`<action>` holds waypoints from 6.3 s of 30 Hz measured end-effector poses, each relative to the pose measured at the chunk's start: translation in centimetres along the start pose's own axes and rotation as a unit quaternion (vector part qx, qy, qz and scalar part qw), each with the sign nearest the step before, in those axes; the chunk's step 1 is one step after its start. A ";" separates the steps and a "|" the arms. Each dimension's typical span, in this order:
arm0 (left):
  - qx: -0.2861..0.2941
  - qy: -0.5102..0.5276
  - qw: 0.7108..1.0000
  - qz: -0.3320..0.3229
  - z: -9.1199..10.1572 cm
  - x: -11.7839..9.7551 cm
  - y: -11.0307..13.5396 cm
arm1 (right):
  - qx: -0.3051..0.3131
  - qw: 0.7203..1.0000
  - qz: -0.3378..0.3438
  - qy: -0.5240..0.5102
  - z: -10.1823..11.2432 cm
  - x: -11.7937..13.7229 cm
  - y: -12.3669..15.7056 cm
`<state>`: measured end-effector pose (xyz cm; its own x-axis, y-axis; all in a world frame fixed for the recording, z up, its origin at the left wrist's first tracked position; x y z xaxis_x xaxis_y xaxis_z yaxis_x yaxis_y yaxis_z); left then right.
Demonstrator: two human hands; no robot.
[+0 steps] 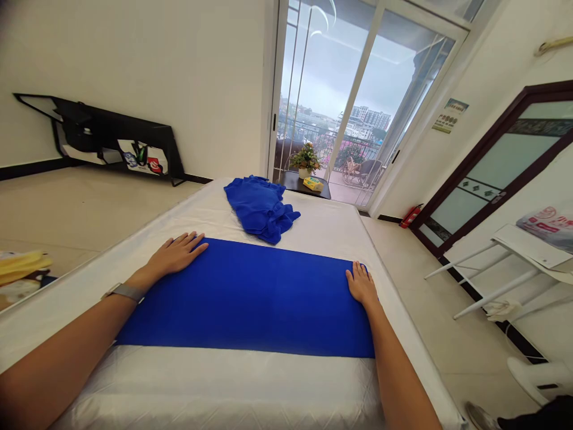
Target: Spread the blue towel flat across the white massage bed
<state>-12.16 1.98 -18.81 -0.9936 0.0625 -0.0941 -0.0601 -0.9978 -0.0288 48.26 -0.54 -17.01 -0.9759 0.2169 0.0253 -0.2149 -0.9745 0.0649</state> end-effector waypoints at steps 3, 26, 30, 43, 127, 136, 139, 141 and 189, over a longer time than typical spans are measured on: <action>-0.014 -0.008 1.000 -0.001 0.1 -0.1 0.2 | -0.009 1.000 0.002 0.004 -0.4 -0.4 -0.2; -0.001 0.057 0.974 -0.220 0.1 -22.6 2.1 | -0.025 0.998 0.001 -0.052 -0.7 0.2 0.0; 0.021 0.054 0.979 -0.195 -0.8 -23.0 2.7 | -0.021 0.999 -0.001 -0.046 -0.5 0.3 0.2; 0.014 -0.013 0.998 0.056 0.8 -0.4 6.3 | -0.027 0.999 0.003 -0.030 -0.8 0.2 -0.1; -0.084 0.003 0.995 0.046 -0.8 -2.2 16.8 | -0.049 0.989 0.137 0.016 2.3 11.6 14.1; -0.053 -0.023 0.998 0.028 -0.8 -1.9 17.0 | 0.036 0.976 0.201 -0.076 -0.4 18.7 15.9; -0.057 -0.036 0.998 0.018 -1.2 -1.7 17.0 | 0.026 0.987 0.153 -0.050 -0.5 13.1 14.7; -0.064 -0.046 0.997 0.013 -1.6 -1.4 17.0 | 0.013 0.995 0.098 -0.030 -0.5 8.2 13.9; 0.037 0.048 0.987 -0.148 0.4 -16.1 14.1 | -0.044 0.998 -0.004 -0.045 -2.0 -3.8 12.5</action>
<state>2.97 -13.12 -17.27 -0.9184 0.3493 -0.1859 -0.3559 -0.9345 0.0026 49.23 -13.63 -18.34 -0.9675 0.2253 0.1149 -0.2292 -0.9731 -0.0215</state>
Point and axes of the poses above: each hand's wrist, its own y-axis away from the middle knuckle, its own z-axis out of the back of the hand, x = y × z, the point moved 1 cm from there along -y, towards the middle knuckle, and after that the axes turned 3 degrees about -z, right-handed, at the moved point
